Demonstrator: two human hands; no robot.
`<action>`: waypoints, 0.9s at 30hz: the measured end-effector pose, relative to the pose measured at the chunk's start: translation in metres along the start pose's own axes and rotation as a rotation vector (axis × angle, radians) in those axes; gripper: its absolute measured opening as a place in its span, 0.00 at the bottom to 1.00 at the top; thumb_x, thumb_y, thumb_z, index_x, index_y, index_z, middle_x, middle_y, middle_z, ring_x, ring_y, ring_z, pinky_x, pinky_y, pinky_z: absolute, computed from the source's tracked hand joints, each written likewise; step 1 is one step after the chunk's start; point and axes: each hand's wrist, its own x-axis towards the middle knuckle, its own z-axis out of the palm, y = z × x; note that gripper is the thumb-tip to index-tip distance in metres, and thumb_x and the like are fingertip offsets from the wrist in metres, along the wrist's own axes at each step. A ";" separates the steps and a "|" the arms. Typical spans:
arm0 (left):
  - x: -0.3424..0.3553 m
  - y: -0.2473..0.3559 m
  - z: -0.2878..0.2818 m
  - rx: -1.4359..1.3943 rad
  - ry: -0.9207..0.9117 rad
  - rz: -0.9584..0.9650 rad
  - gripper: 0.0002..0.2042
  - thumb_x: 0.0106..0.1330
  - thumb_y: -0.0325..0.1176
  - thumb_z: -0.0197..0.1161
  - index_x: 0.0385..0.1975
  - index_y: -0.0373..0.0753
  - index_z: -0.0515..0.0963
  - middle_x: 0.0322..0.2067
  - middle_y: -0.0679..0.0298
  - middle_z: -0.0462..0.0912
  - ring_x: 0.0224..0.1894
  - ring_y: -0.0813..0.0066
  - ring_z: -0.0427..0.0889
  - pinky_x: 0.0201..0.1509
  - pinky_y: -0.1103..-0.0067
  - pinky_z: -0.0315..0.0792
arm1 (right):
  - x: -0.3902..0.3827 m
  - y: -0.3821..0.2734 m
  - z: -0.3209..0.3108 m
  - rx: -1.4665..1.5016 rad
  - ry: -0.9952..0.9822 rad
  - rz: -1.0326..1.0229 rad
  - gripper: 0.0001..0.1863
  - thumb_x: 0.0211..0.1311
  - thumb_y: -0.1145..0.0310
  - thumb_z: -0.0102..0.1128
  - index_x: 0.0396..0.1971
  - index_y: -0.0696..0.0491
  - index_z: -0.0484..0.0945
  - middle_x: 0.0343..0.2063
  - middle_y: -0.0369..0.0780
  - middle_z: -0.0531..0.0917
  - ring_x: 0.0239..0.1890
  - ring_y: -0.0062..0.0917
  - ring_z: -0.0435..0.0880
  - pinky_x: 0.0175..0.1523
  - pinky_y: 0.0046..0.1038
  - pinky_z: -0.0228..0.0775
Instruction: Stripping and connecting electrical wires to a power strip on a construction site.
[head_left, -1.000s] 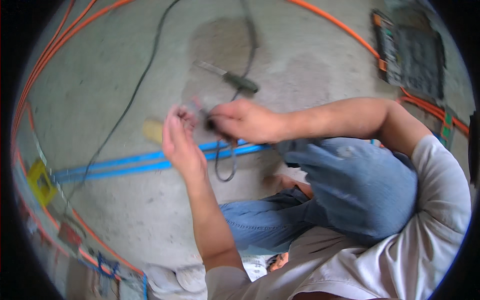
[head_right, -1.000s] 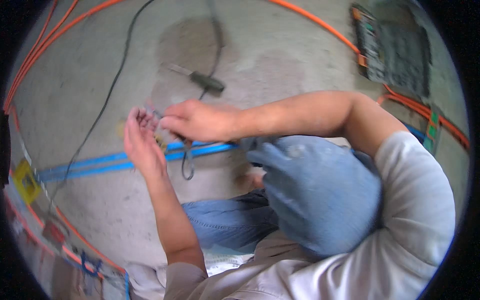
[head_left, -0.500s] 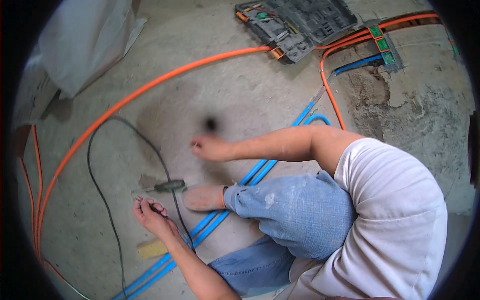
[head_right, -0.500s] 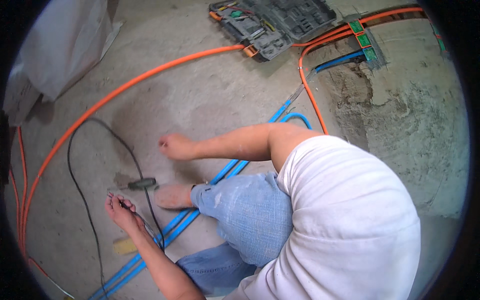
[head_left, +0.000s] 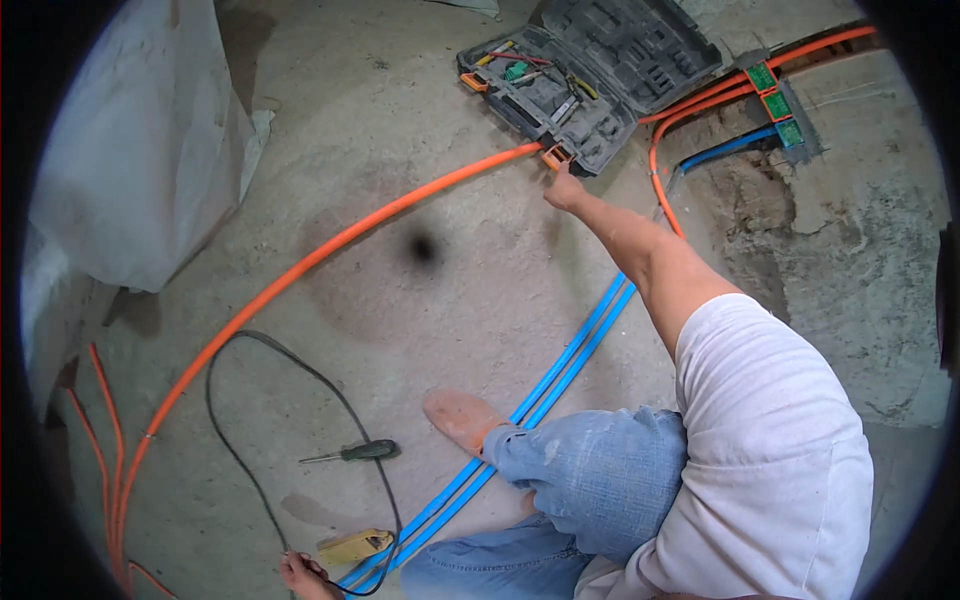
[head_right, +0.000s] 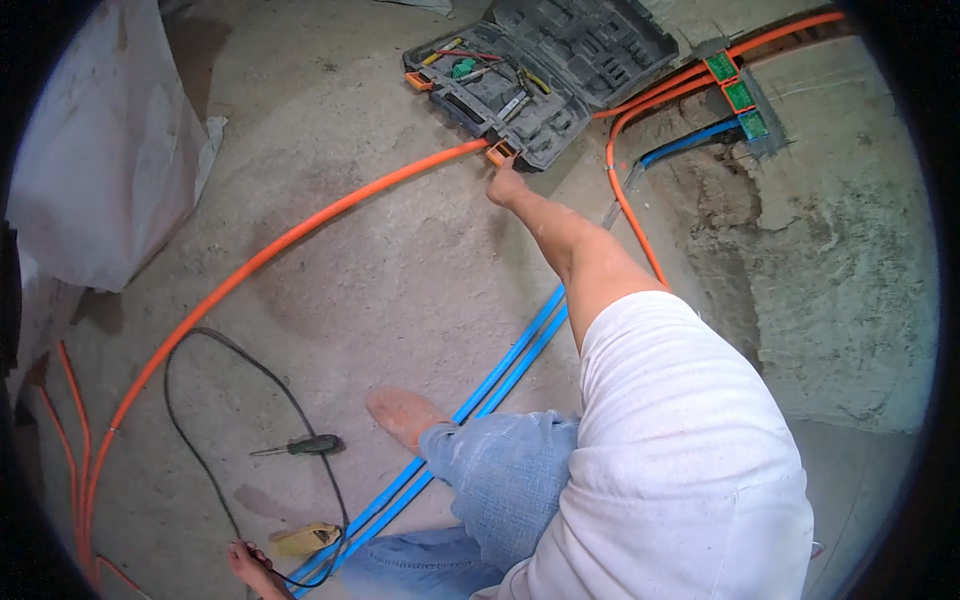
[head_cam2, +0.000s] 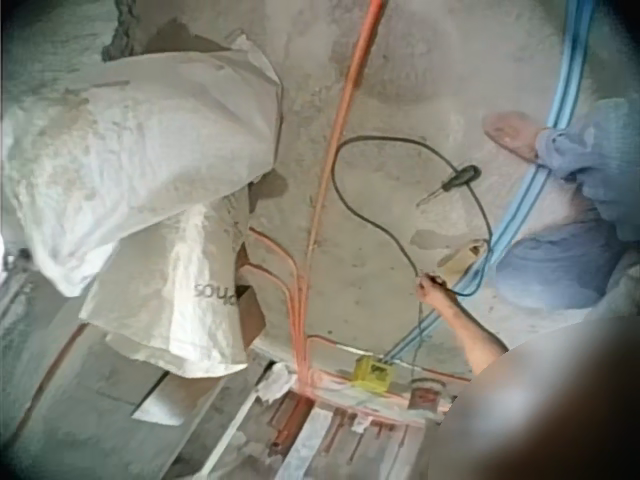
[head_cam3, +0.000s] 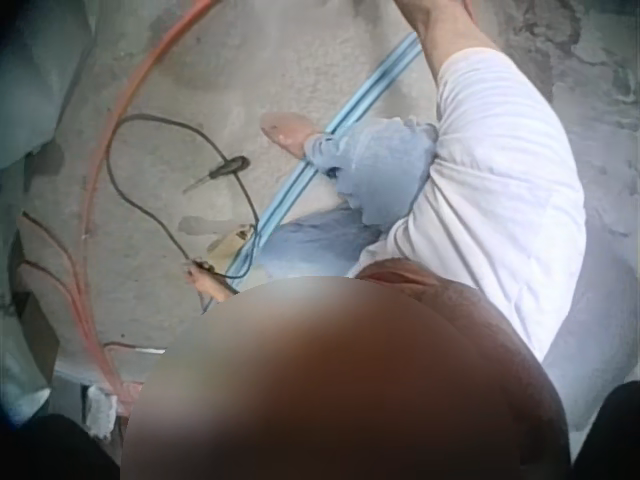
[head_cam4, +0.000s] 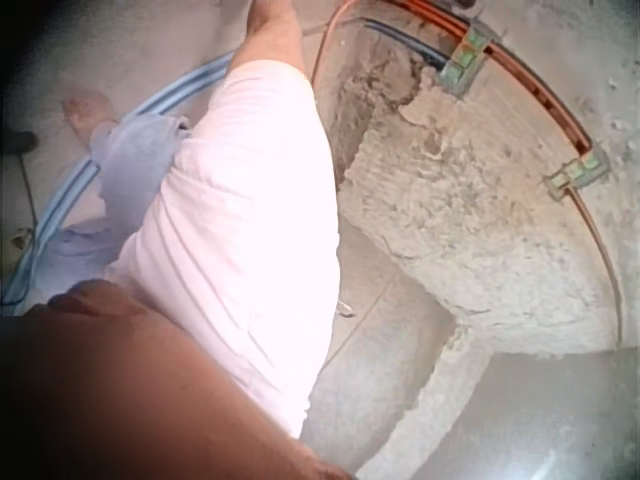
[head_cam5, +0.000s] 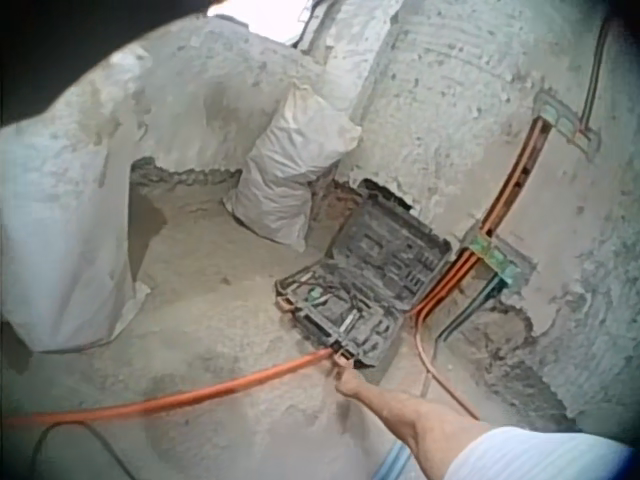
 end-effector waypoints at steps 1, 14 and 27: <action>-0.003 0.008 0.003 0.019 -0.034 -0.007 0.09 0.65 0.38 0.58 0.25 0.45 0.67 0.16 0.72 0.69 0.11 0.86 0.61 0.10 0.86 0.50 | -0.004 0.011 0.000 -0.006 -0.041 -0.010 0.49 0.48 0.68 0.55 0.67 0.66 0.36 0.43 0.60 0.78 0.46 0.49 0.79 0.53 0.40 0.70; -0.005 0.224 0.237 0.108 -0.410 0.385 0.05 0.64 0.37 0.58 0.29 0.47 0.72 0.19 0.78 0.65 0.20 0.90 0.61 0.20 0.86 0.53 | -0.045 0.041 0.068 -0.083 -0.093 -0.220 0.31 0.61 0.66 0.46 0.62 0.65 0.56 0.64 0.55 0.60 0.66 0.47 0.58 0.68 0.38 0.54; -0.076 0.188 0.619 0.558 -0.489 1.322 0.05 0.62 0.30 0.56 0.32 0.34 0.73 0.34 0.51 0.77 0.40 0.50 0.73 0.45 0.62 0.68 | -0.027 0.047 -0.005 0.060 -0.491 -0.358 0.21 0.57 0.58 0.54 0.44 0.59 0.74 0.43 0.50 0.78 0.44 0.35 0.78 0.50 0.36 0.69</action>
